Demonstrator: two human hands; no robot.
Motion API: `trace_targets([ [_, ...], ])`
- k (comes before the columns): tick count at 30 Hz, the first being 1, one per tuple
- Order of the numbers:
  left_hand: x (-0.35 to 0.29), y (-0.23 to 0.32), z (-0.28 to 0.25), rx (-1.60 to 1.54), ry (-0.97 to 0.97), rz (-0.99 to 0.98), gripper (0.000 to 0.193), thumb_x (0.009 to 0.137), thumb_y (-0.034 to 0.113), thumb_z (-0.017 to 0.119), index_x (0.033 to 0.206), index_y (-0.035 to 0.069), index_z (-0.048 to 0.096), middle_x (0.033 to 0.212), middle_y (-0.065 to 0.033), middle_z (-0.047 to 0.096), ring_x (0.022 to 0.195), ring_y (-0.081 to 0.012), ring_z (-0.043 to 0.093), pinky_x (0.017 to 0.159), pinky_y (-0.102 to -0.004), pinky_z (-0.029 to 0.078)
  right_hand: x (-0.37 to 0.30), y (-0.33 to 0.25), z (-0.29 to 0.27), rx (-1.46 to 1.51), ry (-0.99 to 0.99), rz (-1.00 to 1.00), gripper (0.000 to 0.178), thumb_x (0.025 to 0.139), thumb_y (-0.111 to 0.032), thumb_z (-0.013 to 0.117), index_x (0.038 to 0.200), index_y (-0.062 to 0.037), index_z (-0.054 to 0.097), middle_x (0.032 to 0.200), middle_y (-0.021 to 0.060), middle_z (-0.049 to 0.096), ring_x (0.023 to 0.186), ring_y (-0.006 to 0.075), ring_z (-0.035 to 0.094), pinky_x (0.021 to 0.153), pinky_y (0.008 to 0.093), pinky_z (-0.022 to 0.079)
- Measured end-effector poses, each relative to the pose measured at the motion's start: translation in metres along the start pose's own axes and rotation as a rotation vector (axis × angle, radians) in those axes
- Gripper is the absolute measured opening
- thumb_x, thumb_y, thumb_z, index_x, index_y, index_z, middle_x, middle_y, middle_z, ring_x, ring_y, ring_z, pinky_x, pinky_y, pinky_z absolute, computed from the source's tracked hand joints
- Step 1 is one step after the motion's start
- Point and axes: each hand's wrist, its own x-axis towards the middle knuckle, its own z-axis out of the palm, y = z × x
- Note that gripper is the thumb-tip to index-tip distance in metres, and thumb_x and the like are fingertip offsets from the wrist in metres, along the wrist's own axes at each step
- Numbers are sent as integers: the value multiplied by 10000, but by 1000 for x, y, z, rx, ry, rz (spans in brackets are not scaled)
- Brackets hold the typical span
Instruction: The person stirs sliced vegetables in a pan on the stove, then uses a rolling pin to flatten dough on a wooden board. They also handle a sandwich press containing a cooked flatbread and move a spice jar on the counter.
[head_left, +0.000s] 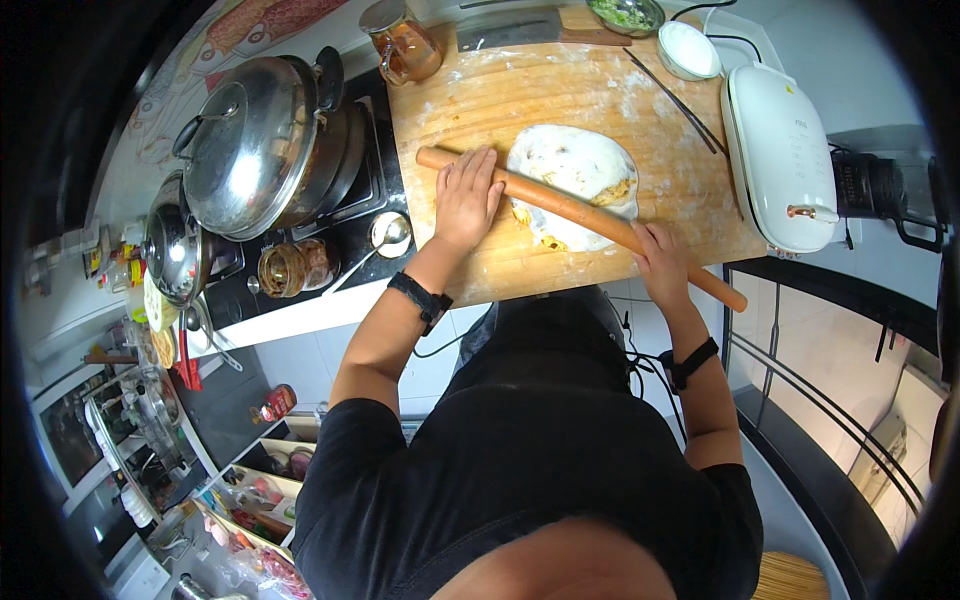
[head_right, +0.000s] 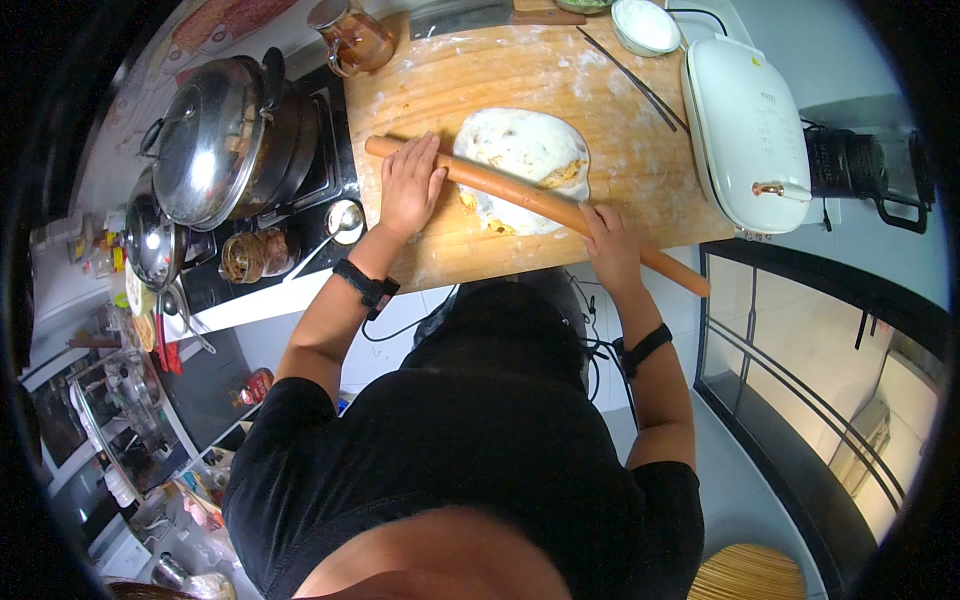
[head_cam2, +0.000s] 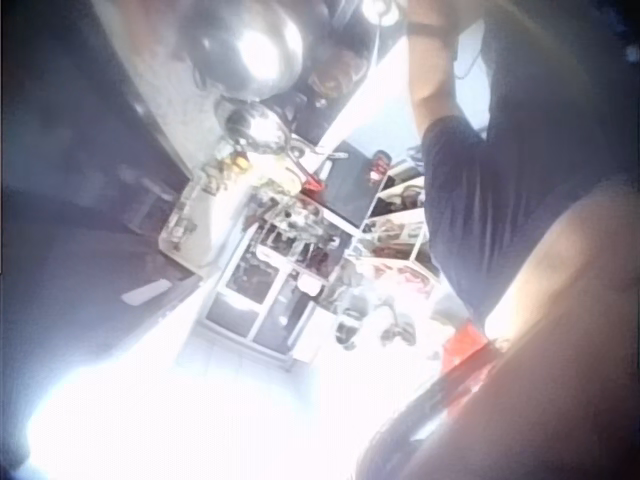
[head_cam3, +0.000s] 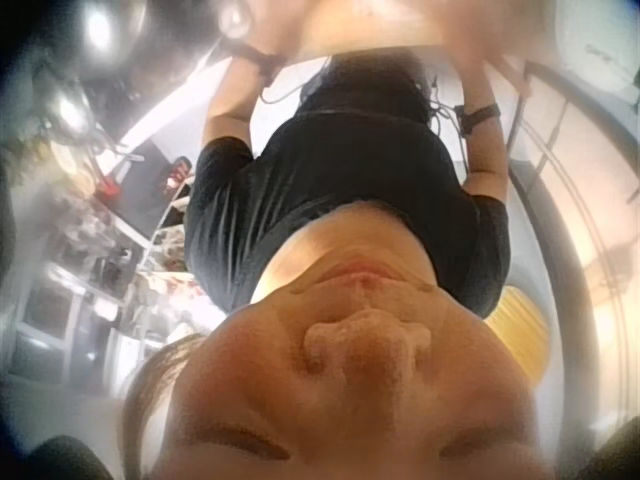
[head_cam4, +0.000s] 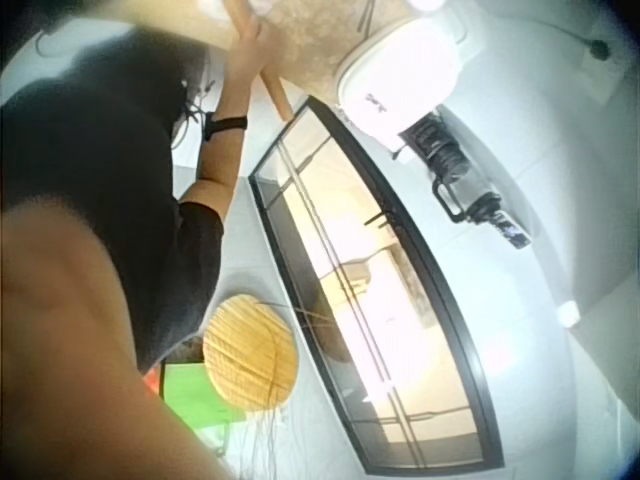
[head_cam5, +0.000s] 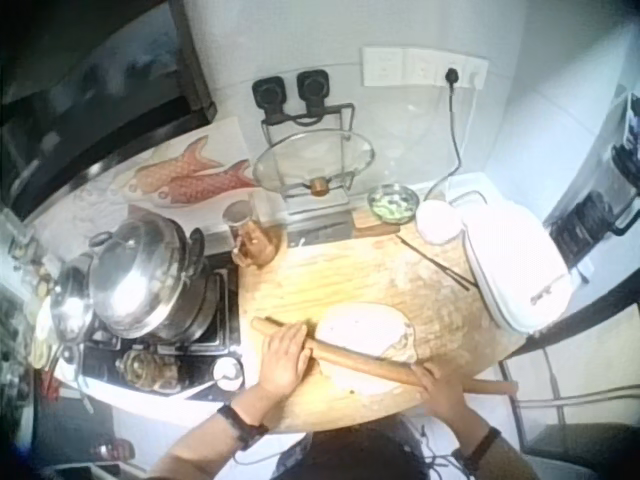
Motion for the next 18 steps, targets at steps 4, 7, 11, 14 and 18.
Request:
trace_targets([
  [4, -13, -3, 14, 33, -52, -72, 490, 924, 306, 440, 1340, 51, 392, 1292, -130, 472, 1223, -280, 399, 1024, -416, 229, -1, -10, 3, -116, 33, 49, 518, 749, -116, 631, 1252, -118, 509, 1197, 88, 500, 1114, 305, 454, 948, 439, 348],
  [7, 0, -6, 23, 36, -95, -106, 508, 936, 334, 410, 1359, 56, 369, 1271, -140, 478, 1184, -287, 412, 1012, -424, 232, 9, -21, 12, -304, 82, 155, 519, 818, -193, 571, 1317, -126, 440, 1343, 76, 409, 1240, 323, 357, 1017, 482, 277],
  [11, 40, -17, 39, 87, -179, -129, 495, 925, 369, 387, 1333, 92, 425, 1259, -97, 507, 1140, -251, 438, 1027, -421, 221, 40, -14, 17, -369, 104, 244, 555, 849, -343, 542, 1355, -169, 393, 1438, 42, 318, 1323, 317, 258, 1054, 533, 202],
  [14, 74, -22, 54, 198, -234, -146, 493, 938, 393, 341, 1338, 117, 424, 1315, -67, 480, 1197, -224, 418, 1027, -420, 235, 70, 8, 19, -406, 132, 230, 539, 871, -360, 510, 1360, -171, 385, 1434, 39, 319, 1311, 315, 278, 1046, 527, 221],
  [18, 120, -26, 67, 195, -273, -223, 512, 942, 410, 335, 1359, 116, 380, 1363, -53, 430, 1246, -221, 381, 1037, -423, 231, 111, 35, 26, -384, 195, 291, 486, 905, -334, 462, 1348, -148, 388, 1426, 58, 329, 1305, 335, 288, 1045, 516, 235],
])
